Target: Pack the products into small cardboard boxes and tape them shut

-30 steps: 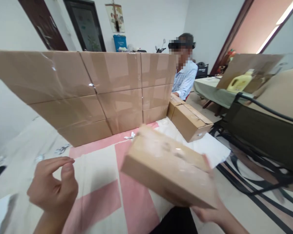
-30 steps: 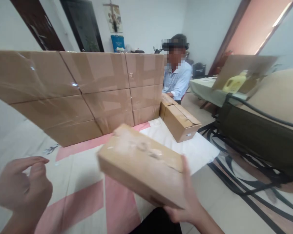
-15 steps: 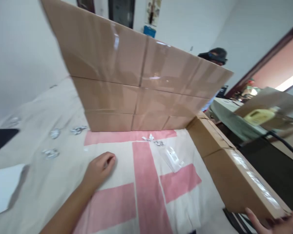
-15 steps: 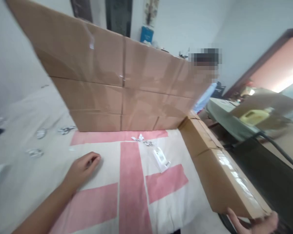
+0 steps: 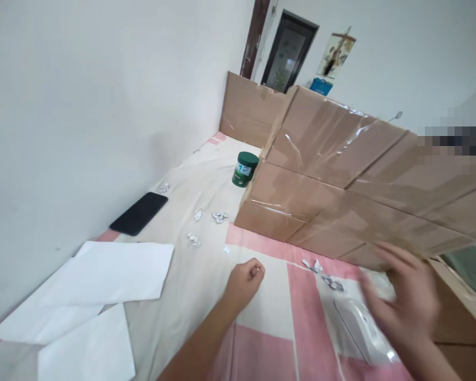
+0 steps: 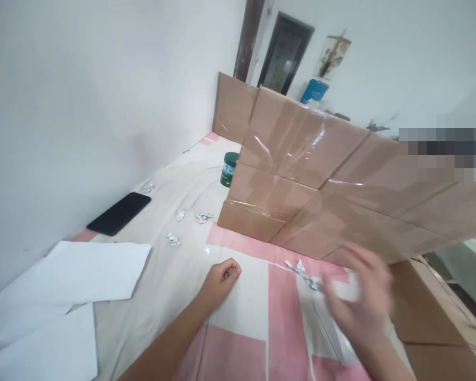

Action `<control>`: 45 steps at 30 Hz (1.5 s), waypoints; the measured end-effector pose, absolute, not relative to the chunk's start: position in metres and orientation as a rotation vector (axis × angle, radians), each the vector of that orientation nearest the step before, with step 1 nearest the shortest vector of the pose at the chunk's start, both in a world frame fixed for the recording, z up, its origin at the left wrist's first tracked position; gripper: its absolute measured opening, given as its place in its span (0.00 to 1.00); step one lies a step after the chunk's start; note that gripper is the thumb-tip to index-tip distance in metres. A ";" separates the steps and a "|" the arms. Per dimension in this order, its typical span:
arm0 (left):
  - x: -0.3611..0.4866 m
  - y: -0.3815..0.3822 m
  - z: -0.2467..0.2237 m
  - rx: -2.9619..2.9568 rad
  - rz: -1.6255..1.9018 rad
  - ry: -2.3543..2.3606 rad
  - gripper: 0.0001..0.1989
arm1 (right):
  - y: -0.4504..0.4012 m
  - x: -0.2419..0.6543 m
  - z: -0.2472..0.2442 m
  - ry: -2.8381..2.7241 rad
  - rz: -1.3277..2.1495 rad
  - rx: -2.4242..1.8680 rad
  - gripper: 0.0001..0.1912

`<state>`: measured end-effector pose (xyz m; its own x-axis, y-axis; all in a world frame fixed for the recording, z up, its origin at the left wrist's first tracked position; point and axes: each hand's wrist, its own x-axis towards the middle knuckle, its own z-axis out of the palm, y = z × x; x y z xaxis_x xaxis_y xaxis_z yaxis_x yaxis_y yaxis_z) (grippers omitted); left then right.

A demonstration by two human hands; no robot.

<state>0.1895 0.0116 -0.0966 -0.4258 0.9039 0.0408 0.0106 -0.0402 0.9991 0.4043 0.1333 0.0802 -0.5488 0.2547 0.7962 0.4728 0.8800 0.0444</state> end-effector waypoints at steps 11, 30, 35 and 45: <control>0.182 0.010 -0.089 0.871 1.614 1.329 0.14 | 0.138 0.021 0.050 -2.880 -0.168 -0.817 0.39; 0.112 -0.009 -0.015 0.821 2.059 1.866 0.20 | 0.228 -0.048 0.064 -2.433 0.057 -1.507 0.31; 0.002 0.070 0.023 0.523 2.264 1.802 0.15 | 0.226 -0.045 0.065 -2.486 0.118 -1.472 0.32; -0.120 0.218 -0.003 0.640 2.044 1.727 0.22 | 0.230 -0.048 0.060 -2.508 0.123 -1.405 0.30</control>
